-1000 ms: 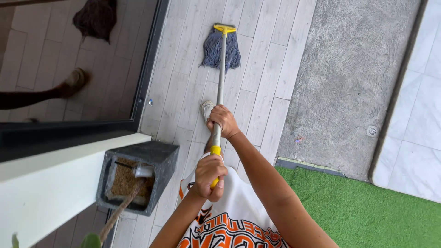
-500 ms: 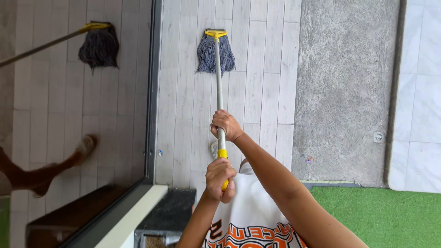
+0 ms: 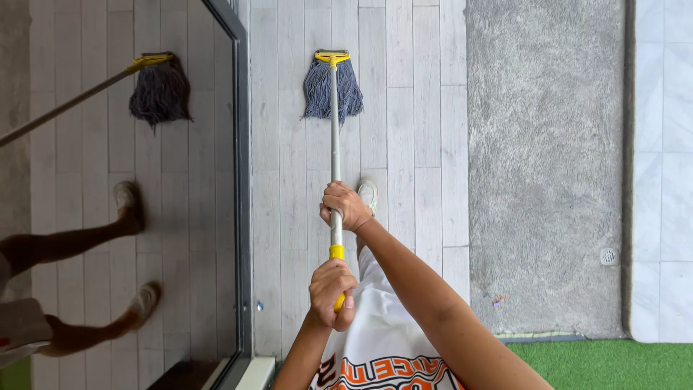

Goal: Mopping a tiled outdoor patio area using a mop.

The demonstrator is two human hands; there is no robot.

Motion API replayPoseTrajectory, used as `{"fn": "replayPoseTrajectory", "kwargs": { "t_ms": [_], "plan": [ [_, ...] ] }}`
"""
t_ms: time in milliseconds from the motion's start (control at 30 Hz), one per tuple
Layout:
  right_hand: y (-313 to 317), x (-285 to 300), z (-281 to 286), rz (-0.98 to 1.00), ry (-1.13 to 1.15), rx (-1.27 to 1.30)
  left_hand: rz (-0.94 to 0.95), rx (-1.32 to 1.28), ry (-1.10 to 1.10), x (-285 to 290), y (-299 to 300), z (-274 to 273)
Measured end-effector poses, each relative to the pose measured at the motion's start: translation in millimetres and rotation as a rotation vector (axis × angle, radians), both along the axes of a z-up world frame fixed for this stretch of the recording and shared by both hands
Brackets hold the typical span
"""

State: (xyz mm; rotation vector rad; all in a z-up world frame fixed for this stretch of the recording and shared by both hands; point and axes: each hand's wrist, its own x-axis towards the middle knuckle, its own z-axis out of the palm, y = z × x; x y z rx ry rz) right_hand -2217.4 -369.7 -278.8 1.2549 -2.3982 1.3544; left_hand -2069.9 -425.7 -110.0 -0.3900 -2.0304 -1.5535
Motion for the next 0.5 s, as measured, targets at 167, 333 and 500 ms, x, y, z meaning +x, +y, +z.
{"fn": "replayPoseTrajectory", "kwargs": {
  "t_ms": [167, 333, 500],
  "plan": [
    [-21, -109, 3, -0.01, -0.024, -0.019, -0.019, -0.007, -0.056, -112, -21, 12],
    [-45, -209, 20, 0.016, 0.002, -0.018, 0.02, 0.004, -0.046, -212, -41, 32],
    [-65, -283, 25, -0.007, 0.017, -0.029, 0.049, 0.021, -0.021, -286, -59, 27]
  ]
}}
